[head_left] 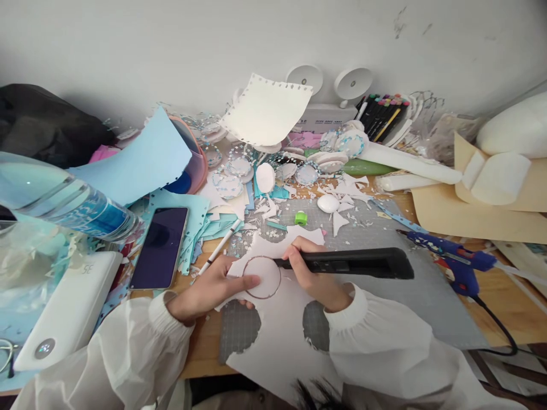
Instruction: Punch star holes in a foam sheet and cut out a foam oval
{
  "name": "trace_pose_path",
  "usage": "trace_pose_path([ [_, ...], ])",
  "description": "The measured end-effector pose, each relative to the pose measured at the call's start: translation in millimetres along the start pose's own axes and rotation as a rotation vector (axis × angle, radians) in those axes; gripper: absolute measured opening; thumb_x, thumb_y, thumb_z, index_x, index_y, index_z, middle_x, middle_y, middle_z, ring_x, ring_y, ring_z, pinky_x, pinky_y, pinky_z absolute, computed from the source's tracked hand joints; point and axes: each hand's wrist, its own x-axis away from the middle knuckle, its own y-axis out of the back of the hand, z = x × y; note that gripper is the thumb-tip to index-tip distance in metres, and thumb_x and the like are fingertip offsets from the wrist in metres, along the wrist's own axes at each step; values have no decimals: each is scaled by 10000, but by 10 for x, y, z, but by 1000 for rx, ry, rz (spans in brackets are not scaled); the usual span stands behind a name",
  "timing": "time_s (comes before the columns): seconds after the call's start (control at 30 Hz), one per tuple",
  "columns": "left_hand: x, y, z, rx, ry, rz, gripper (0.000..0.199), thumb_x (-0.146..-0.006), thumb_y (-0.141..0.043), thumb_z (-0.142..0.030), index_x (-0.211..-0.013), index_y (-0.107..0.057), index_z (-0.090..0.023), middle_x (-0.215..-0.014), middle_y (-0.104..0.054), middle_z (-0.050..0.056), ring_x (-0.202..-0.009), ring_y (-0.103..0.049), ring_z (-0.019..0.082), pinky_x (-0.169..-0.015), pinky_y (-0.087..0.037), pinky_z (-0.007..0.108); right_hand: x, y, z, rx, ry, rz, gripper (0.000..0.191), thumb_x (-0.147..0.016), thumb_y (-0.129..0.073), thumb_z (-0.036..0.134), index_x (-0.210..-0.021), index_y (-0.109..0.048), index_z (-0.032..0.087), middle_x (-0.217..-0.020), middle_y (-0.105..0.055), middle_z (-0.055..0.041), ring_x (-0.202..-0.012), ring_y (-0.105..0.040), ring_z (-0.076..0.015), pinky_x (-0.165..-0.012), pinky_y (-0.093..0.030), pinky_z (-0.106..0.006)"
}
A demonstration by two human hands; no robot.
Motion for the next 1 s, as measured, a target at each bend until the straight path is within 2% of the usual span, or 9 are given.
trace_pose_path([
  [0.13, 2, 4, 7, 18, -13, -14, 371, -709, -788, -404, -921, -680, -120, -784, -723, 54, -615, -662, 160, -576, -577, 259, 3, -4, -8, -50, 23, -18, 253, -897, -478, 295, -661, -548, 236, -612, -583, 8, -596, -544, -159, -581, -432, -290],
  [0.3, -40, 66, 40, -32, -22, 74, 357, -759, -745, -425, -909, -686, -107, -783, -723, 70, -608, -659, 155, -592, -564, 252, 15, -39, -33, -118, 22, -128, 299, -915, -437, 282, -647, -550, 215, -603, -552, 10, -595, -529, -149, -591, -425, -279],
  [0.43, -38, 131, 21, -31, -7, 133, 361, -747, -751, -435, -873, -678, -105, -717, -713, 68, -548, -641, 145, -536, -513, 223, -40, 57, -156, 4, 23, -443, 167, -813, -533, 287, -662, -548, 218, -690, -555, -4, -658, -531, -166, -653, -431, -304],
  [0.5, 1, 171, -26, -26, 37, 179, 354, -728, -767, -425, -853, -678, -106, -703, -710, 68, -526, -630, 141, -503, -482, 214, -84, 194, -219, 14, 12, -590, 158, -826, -501, 322, -704, -523, 224, -709, -530, 5, -582, -487, -147, -593, -407, -294],
  [0.6, 100, 246, -137, -71, 85, 206, 328, -717, -777, -403, -840, -678, -115, -697, -703, 55, -495, -600, 121, -469, -436, 201, -115, 500, -273, -4, -22, -653, 267, -911, -376, 371, -712, -486, 231, -668, -501, 21, -488, -433, -136, -512, -358, -283],
  [0.7, 213, 318, -267, -176, 88, 177, 308, -712, -778, -402, -781, -663, -125, -653, -666, 26, -498, -580, 110, -471, -416, 191, -79, 837, -328, 343, 75, -552, 281, -903, -430, 369, -684, -528, 224, -756, -582, -44, -764, -567, -220, -702, -415, -342],
  [0.8, 299, 341, -382, -267, 52, 192, 281, -713, -772, -387, -777, -668, -134, -649, -650, 13, -505, -560, 105, -482, -419, 193, -17, 1052, -446, 714, 101, -373, 144, -857, -478, 308, -752, -533, 226, -753, -611, -58, -786, -567, -247, -778, -390, -386],
  [0.87, 333, 331, -433, -332, 7, 275, 219, -745, -736, -347, -737, -678, -135, -603, -635, 6, -495, -535, 98, -484, -413, 189, 15, 1089, -546, 904, 36, -249, 76, -800, -507, 264, -846, -540, 213, -778, -630, -67, -791, -576, -260, -797, -381, -403],
  [1.0, 361, 331, -449, -435, -48, 409, 204, -804, -652, -312, -693, -694, -145, -552, -628, 8, -484, -513, 98, -454, -367, 180, 30, 1040, -672, 1144, -104, -108, 268, -710, -559, 272, -958, -555, 171, -834, -642, -105, -875, -580, -320, -874, -364, -479],
])
